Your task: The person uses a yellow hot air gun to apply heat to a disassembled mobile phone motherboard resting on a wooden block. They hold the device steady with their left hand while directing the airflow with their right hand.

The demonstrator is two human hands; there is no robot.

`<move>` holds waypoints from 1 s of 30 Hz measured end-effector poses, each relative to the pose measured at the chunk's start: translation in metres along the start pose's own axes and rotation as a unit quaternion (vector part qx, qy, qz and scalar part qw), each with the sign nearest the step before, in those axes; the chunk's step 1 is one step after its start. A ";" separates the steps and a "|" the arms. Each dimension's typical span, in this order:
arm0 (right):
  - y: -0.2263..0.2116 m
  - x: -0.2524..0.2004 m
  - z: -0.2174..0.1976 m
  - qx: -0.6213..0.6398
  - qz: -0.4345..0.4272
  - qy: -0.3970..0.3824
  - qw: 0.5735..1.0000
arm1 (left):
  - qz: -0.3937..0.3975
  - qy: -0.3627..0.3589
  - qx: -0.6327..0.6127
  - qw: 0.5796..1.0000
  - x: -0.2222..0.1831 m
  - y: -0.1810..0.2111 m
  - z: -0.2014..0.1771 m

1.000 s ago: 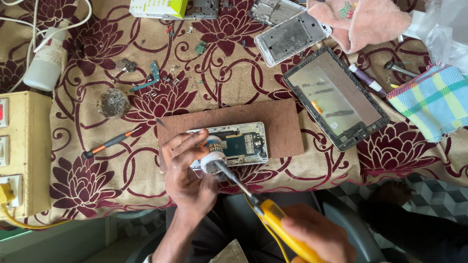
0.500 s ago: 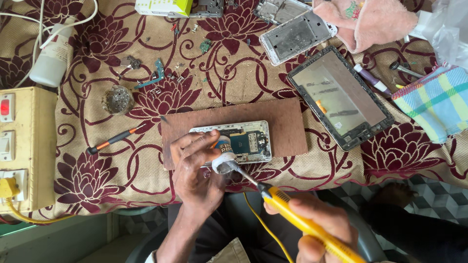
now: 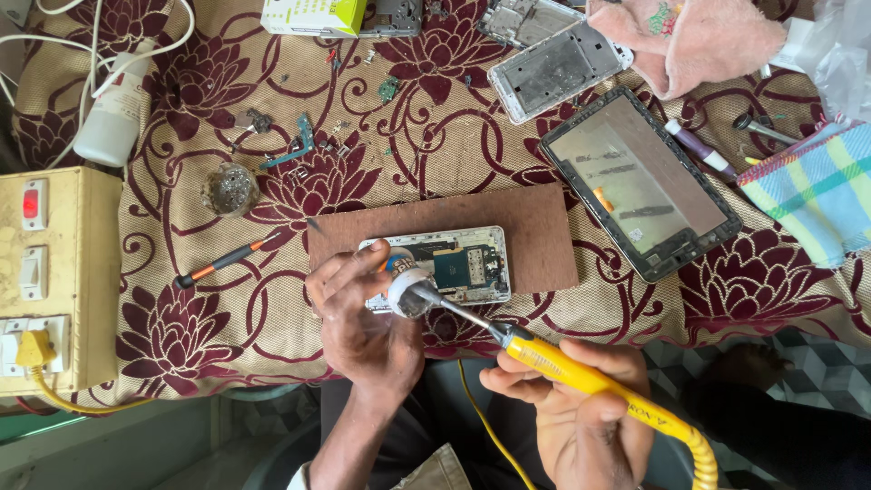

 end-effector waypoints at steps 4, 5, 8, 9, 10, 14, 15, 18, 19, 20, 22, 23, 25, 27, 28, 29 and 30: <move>0.000 0.003 -0.001 0.020 0.003 -0.015 1.000 | -0.009 0.005 -0.035 0.999 -0.003 -0.002 0.001; -0.001 0.002 -0.002 0.010 -0.003 -0.015 1.000 | -0.012 0.003 -0.045 0.999 -0.003 -0.003 0.001; -0.009 -0.005 0.000 -0.041 -0.042 -0.019 0.998 | -0.021 0.000 -0.072 0.997 -0.003 -0.006 0.001; -0.012 -0.007 0.001 -0.061 -0.057 -0.021 0.996 | -0.024 -0.007 -0.081 0.996 -0.002 -0.007 0.002; -0.017 -0.010 0.006 -0.084 -0.081 -0.039 0.992 | -0.027 -0.013 -0.089 0.996 -0.002 -0.007 0.003; -0.029 -0.017 0.016 -0.152 -0.128 -0.117 0.973 | -0.040 -0.036 -0.121 0.991 -0.006 -0.010 0.006; -0.030 -0.018 0.018 -0.162 -0.128 -0.139 0.968 | -0.034 -0.044 -0.115 0.992 -0.007 -0.010 0.007; -0.023 -0.020 0.018 -0.136 -0.071 -0.206 0.966 | -0.033 -0.070 -0.112 0.991 -0.009 -0.011 0.009; -0.023 -0.019 0.014 -0.131 -0.070 -0.199 0.969 | -0.042 -0.081 -0.124 0.988 -0.010 -0.013 0.011; -0.023 -0.018 0.010 -0.125 -0.068 -0.191 0.971 | -0.051 -0.091 -0.135 0.985 -0.010 -0.015 0.012; -0.024 -0.016 0.005 -0.124 -0.069 -0.200 0.969 | -0.042 -0.112 -0.150 0.981 -0.009 -0.014 0.015; -0.024 -0.015 0.005 -0.127 -0.070 -0.218 0.965 | -0.038 -0.121 -0.157 0.979 -0.008 -0.014 0.016; -0.024 -0.009 -0.001 -0.140 -0.049 -0.217 0.965 | -0.018 -0.150 -0.123 0.981 -0.006 -0.011 0.016; -0.021 -0.005 -0.009 -0.158 -0.006 -0.181 0.971 | 0.000 -0.175 -0.097 0.980 -0.004 -0.007 0.016; -0.024 -0.004 -0.005 -0.147 -0.029 -0.184 0.971 | 0.008 -0.185 -0.088 0.979 -0.002 -0.005 0.017; -0.028 -0.003 -0.002 -0.136 -0.052 -0.186 0.972 | 0.017 -0.196 -0.080 0.977 -0.001 -0.003 0.017; -0.033 -0.006 0.002 -0.125 -0.074 -0.189 0.971 | 0.020 -0.203 -0.067 0.977 0.001 -0.002 0.018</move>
Point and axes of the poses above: each hand's wrist, its own x-axis towards the middle knuckle, its own z-axis out of the palm, y = z × x, the point moved 10 cm from there along x, towards the middle knuckle, and after that the axes turned 6 degrees about y, right-handed, at the moved point
